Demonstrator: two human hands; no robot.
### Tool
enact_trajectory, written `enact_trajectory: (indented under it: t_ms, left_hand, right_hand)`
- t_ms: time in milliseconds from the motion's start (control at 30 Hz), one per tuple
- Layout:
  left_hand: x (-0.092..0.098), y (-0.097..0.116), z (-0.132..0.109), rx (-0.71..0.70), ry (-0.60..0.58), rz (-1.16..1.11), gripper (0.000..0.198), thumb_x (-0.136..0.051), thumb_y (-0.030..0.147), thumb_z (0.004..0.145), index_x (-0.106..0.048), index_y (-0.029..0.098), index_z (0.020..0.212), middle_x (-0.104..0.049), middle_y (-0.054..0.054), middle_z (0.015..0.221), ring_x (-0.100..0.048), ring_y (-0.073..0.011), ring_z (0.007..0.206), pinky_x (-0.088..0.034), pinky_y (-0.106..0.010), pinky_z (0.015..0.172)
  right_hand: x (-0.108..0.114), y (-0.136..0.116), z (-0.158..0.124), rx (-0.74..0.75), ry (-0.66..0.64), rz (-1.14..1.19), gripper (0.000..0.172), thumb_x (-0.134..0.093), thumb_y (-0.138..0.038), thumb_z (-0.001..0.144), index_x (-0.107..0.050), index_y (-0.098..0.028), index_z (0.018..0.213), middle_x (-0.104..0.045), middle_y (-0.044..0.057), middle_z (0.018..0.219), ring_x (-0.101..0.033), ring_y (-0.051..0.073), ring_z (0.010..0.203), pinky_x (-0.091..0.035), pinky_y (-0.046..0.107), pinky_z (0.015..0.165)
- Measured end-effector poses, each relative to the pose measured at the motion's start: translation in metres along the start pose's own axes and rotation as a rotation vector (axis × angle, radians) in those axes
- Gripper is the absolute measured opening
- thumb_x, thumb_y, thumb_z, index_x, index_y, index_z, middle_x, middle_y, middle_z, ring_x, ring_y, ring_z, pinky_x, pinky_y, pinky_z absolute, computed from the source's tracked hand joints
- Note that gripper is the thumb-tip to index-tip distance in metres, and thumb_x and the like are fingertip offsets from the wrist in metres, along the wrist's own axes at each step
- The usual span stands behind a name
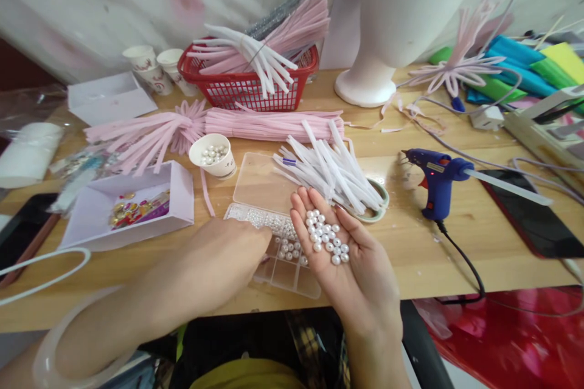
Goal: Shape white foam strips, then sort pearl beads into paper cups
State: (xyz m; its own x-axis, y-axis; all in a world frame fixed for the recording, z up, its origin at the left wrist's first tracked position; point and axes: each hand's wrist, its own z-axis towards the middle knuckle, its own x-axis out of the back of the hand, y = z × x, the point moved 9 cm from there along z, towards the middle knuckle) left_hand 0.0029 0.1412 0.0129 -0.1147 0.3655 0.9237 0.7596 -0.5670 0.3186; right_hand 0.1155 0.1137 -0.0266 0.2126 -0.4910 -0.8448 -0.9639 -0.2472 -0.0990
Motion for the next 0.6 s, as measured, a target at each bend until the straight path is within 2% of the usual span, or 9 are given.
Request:
enact_trajectory:
  t_ms: [133,233,367,433,600]
  left_hand:
    - [-0.006,-0.003,0.002,-0.003,-0.112,0.061,0.020,-0.045,0.009,0.086,-0.055,0.023,0.075,-0.061,0.002,0.062,-0.052,-0.0162,0.051,-0.024,-0.029,0.050]
    - [0.005,0.000,0.003,0.019,-0.109,0.034,0.017,-0.047,0.014,0.089,-0.054,0.023,0.076,-0.060,0.002,0.063,-0.052,-0.0160,0.051,-0.025,-0.029,0.049]
    - [0.037,0.012,0.003,0.017,0.046,-0.158,0.017,-0.045,0.027,0.098,-0.059,0.023,0.090,-0.065,0.003,0.071,-0.057,-0.0147,0.058,-0.033,-0.026,0.054]
    - [0.048,0.021,0.004,-0.028,0.126,-0.251,0.017,-0.045,0.028,0.100,-0.062,0.024,0.099,-0.069,0.004,0.077,-0.060,-0.0134,0.064,-0.037,-0.025,0.058]
    - [0.048,0.035,0.007,-0.196,0.199,-0.296,0.021,-0.048,0.020,0.099,-0.068,0.023,0.104,-0.074,0.001,0.095,-0.067,-0.0139,0.080,-0.043,-0.023,0.066]
  right_hand:
    - [-0.001,0.001,0.002,-0.005,0.011,-0.005,0.044,-0.033,-0.023,0.100,-0.069,-0.002,0.113,-0.074,0.015,0.120,-0.068,0.025,0.115,-0.058,0.034,0.098]
    - [-0.001,0.002,0.003,-0.007,0.008,-0.035,0.044,-0.033,-0.024,0.100,-0.071,-0.004,0.111,-0.075,0.013,0.119,-0.068,0.023,0.116,-0.056,0.032,0.100]
    - [-0.005,0.010,0.004,-0.027,-0.014,-0.085,0.044,-0.033,-0.023,0.100,-0.074,-0.007,0.106,-0.076,0.012,0.117,-0.068,0.021,0.116,-0.051,0.033,0.105]
    - [-0.006,0.016,0.005,-0.051,-0.022,-0.110,0.044,-0.033,-0.024,0.101,-0.075,-0.009,0.104,-0.077,0.010,0.115,-0.070,0.019,0.113,-0.046,0.034,0.110]
    - [-0.009,0.031,0.007,-0.112,-0.070,-0.113,0.046,-0.033,-0.024,0.102,-0.075,-0.007,0.104,-0.077,0.012,0.113,-0.070,0.018,0.112,-0.042,0.032,0.112]
